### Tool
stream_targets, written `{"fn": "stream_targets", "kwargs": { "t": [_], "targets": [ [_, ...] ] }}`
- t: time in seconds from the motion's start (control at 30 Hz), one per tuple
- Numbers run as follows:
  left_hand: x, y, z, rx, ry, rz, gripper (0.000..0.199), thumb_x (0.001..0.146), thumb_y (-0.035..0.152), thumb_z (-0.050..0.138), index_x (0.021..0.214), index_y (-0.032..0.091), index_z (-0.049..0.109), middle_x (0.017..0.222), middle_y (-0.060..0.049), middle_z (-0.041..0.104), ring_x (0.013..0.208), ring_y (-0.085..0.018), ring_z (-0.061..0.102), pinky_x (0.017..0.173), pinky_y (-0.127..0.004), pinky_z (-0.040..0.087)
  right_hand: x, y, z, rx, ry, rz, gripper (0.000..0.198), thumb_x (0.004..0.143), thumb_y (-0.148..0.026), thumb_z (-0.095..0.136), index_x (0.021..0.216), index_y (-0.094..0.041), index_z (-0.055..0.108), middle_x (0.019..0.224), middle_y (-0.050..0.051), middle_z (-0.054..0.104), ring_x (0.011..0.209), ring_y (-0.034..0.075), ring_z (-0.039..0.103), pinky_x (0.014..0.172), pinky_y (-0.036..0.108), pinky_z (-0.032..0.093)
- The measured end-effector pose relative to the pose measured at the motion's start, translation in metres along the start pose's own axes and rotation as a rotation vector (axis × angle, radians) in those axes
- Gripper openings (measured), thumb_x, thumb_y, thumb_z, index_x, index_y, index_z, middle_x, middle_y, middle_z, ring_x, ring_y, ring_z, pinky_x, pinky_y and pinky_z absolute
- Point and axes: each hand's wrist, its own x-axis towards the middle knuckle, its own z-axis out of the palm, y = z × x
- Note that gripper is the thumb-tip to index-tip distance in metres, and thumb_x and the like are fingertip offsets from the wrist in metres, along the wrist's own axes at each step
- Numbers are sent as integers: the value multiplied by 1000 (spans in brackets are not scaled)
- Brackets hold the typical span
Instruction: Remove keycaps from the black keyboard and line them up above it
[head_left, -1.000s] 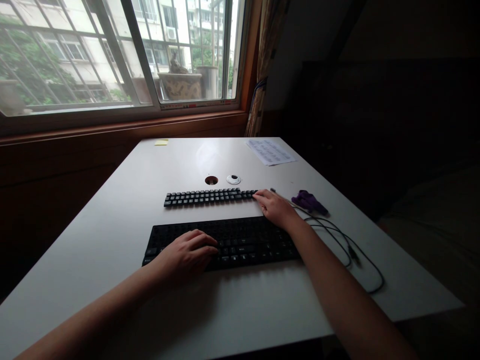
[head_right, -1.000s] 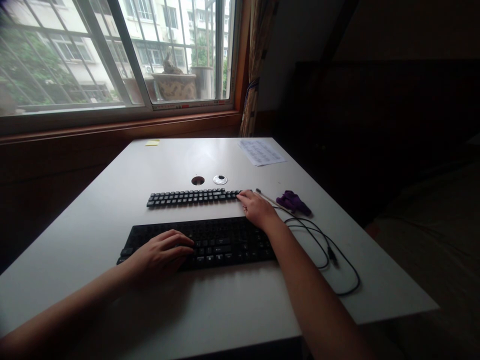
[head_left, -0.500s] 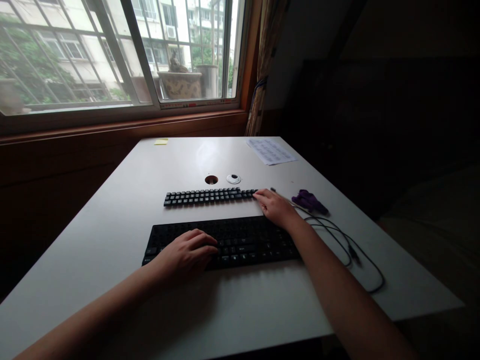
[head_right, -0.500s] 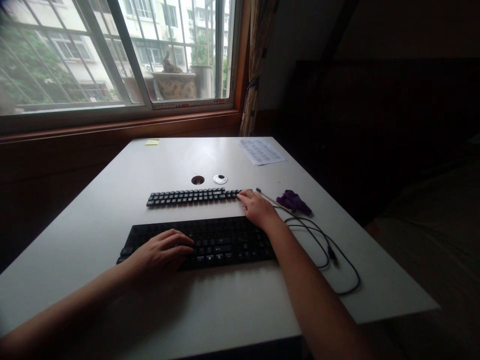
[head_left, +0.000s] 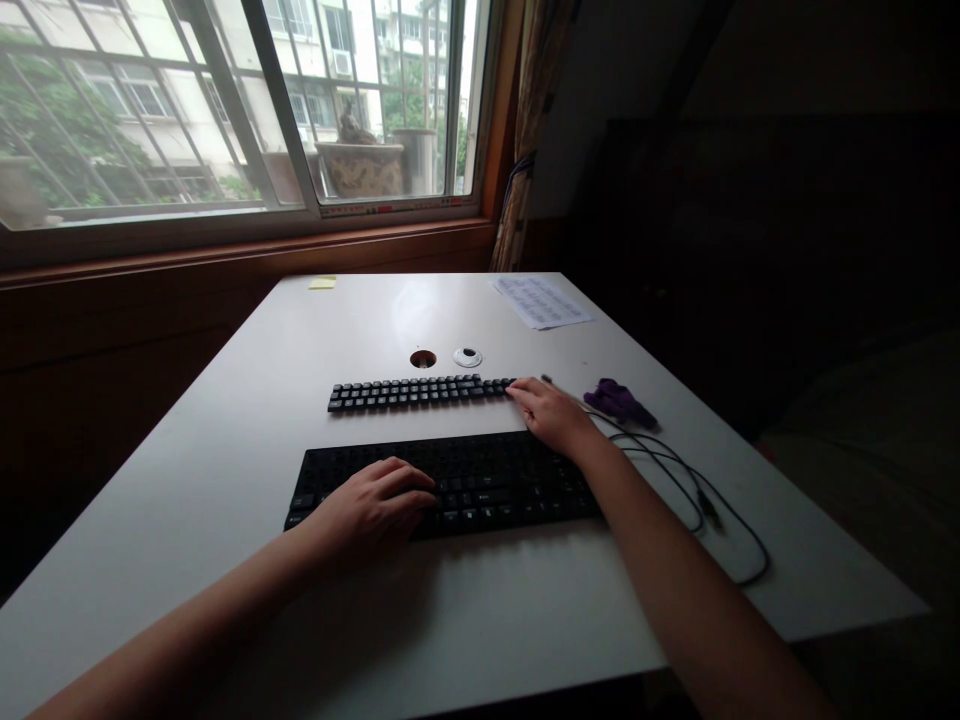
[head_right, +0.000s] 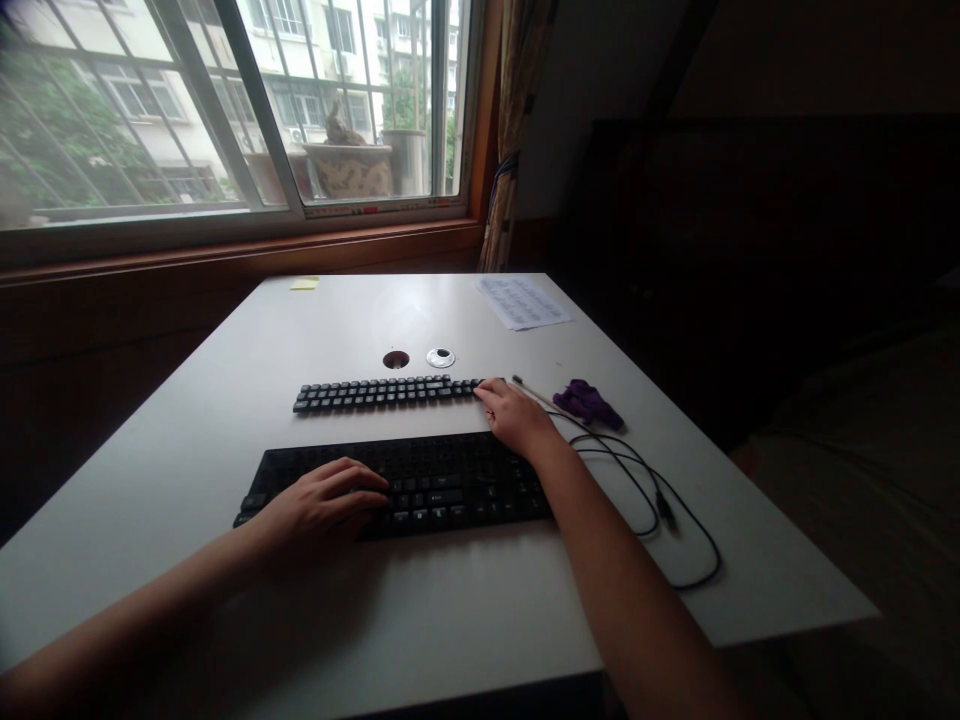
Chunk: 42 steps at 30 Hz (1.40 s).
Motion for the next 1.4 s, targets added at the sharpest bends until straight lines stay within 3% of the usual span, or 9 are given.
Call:
{"fn": "stream_targets", "kwargs": {
  "t": [1.4],
  "targets": [
    [-2,-2,1,-5,-44,-25,25,93,17,53,114,21,64,117,-8,64,105,-21,58,90,-39,54,0,5,6,13,39,-26,43,90,-16,47,130,-22,59,131,6,58,112,23,60,101,35,48]
  ]
}}
